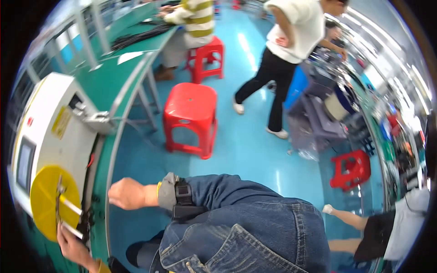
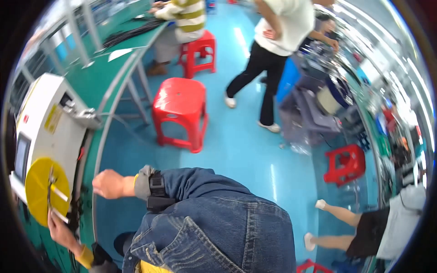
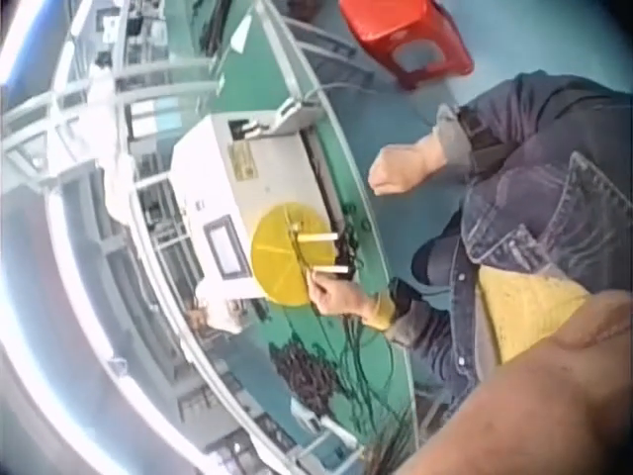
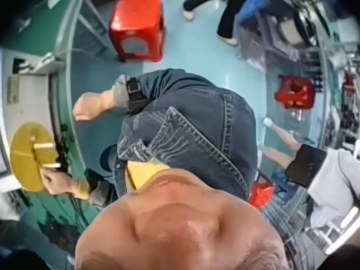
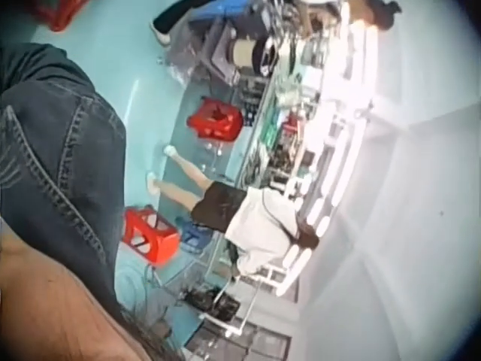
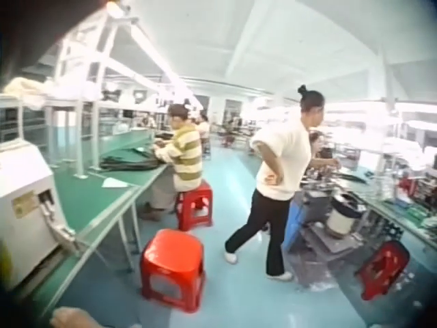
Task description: The person picks up a cable, winds it around the pegs of a machine, and removes the coiled cable. They then pick up a tie from the table, wrap it around the coiled cable, and place the secured cable back onto the table.
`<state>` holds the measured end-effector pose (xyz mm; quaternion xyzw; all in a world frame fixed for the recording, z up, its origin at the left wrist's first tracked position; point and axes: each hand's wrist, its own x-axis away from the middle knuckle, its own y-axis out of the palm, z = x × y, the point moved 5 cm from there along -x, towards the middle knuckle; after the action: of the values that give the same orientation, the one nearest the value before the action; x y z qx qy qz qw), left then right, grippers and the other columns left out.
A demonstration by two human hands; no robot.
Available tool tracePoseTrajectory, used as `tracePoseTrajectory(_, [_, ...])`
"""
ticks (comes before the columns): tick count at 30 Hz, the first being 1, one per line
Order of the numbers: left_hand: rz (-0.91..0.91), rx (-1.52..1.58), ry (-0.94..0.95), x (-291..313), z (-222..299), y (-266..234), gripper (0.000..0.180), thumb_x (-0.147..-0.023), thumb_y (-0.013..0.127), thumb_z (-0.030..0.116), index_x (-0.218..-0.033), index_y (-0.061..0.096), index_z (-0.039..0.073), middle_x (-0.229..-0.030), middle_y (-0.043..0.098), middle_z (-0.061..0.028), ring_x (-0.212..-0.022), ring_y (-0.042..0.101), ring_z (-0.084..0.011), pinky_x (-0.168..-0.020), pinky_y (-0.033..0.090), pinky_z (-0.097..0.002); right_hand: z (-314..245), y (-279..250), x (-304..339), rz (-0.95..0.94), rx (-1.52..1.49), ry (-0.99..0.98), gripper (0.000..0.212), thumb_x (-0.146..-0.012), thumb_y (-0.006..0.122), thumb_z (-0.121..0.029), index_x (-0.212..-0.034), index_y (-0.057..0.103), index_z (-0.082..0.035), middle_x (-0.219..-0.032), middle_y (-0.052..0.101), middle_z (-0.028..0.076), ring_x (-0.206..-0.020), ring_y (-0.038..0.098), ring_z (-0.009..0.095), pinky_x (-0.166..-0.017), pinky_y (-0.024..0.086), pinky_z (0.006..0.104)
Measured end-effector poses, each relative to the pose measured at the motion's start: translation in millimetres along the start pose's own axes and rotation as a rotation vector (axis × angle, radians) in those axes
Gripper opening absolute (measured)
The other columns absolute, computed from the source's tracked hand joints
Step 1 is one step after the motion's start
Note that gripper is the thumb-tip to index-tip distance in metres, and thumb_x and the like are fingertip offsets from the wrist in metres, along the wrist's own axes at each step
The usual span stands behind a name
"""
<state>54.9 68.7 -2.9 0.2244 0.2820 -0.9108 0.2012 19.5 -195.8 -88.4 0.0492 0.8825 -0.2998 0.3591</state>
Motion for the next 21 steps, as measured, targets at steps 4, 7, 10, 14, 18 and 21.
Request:
tracePoseTrajectory(4, [-0.076, 0.11, 0.116, -0.6, -4.4, 37.2, 0.028, -0.09, 0.051, 0.017, -0.106, 0.059, -0.005, -0.102, 0.063, -0.0095, -0.088, 0.059, -0.0141, -0.078, 0.047, -0.0249, 14.3, -46.4, 37.4, -0.073, 0.09, 0.169, 0.016, -0.075, 0.056, -0.017, -0.065, 0.055, -0.004, -0.065, 0.056, 0.012, -0.064, 0.056, 0.032, -0.058, 0.045, 0.0421])
tracePoseTrajectory(7, [-0.087, 0.193, 0.079, -2.2, 6.2, 40.8, 0.028, -0.091, 0.051, 0.017, -0.106, 0.059, -0.005, -0.102, 0.063, -0.0091, -0.088, 0.059, -0.0135, -0.078, 0.047, -0.0246, 15.9, -43.9, 42.9, -0.115, 0.09, 0.209, 0.018, -0.075, 0.056, -0.017, -0.065, 0.056, -0.003, -0.065, 0.057, 0.013, -0.064, 0.057, 0.032, -0.058, 0.045, 0.0424])
tracePoseTrajectory(10, [-0.075, -0.021, 0.109, -1.2, 14.9, 33.5, 0.028, -0.09, 0.051, 0.017, -0.106, 0.06, -0.004, -0.104, 0.062, -0.0102, -0.09, 0.059, -0.0152, -0.08, 0.047, -0.0258, 11.8, -38.6, 46.0, -0.154, 0.074, 0.198, 0.019, -0.076, 0.056, -0.018, -0.064, 0.056, -0.003, -0.064, 0.058, 0.014, -0.064, 0.058, 0.033, -0.058, 0.046, 0.0425])
tracePoseTrajectory(14, [0.102, 0.008, 0.399, 21.4, 69.0, 20.2, 0.02, -0.084, 0.061, 0.019, -0.083, 0.069, 0.001, -0.077, 0.067, -0.0084, -0.063, 0.062, -0.0211, -0.058, 0.049, -0.0287, -2.1, -37.2, 43.0, -0.264, 0.099, 0.21, 0.02, -0.075, 0.056, -0.019, -0.063, 0.057, -0.003, -0.061, 0.058, 0.015, -0.061, 0.057, 0.034, -0.057, 0.045, 0.0427])
tracePoseTrajectory(18, [0.133, -0.089, 0.445, 24.3, 76.0, 21.9, 0.018, -0.083, 0.063, 0.019, -0.085, 0.07, 0.002, -0.08, 0.068, -0.0069, -0.065, 0.063, -0.0191, -0.059, 0.049, -0.0265, -7.8, -44.5, 45.2, -0.276, 0.084, 0.206, 0.022, -0.075, 0.056, -0.019, -0.06, 0.057, -0.002, -0.057, 0.056, 0.016, -0.057, 0.056, 0.034, -0.055, 0.045, 0.0429])
tracePoseTrajectory(21, [0.144, -0.101, 0.412, 30.9, 76.7, 20.5, 0.017, -0.083, 0.063, 0.019, -0.084, 0.07, 0.003, -0.08, 0.068, -0.0067, -0.065, 0.063, -0.0195, -0.059, 0.049, -0.0268, -9.7, -49.6, 45.6, -0.242, 0.08, 0.215, 0.023, -0.074, 0.056, -0.019, -0.059, 0.057, -0.002, -0.055, 0.055, 0.016, -0.055, 0.056, 0.035, -0.053, 0.044, 0.0428])
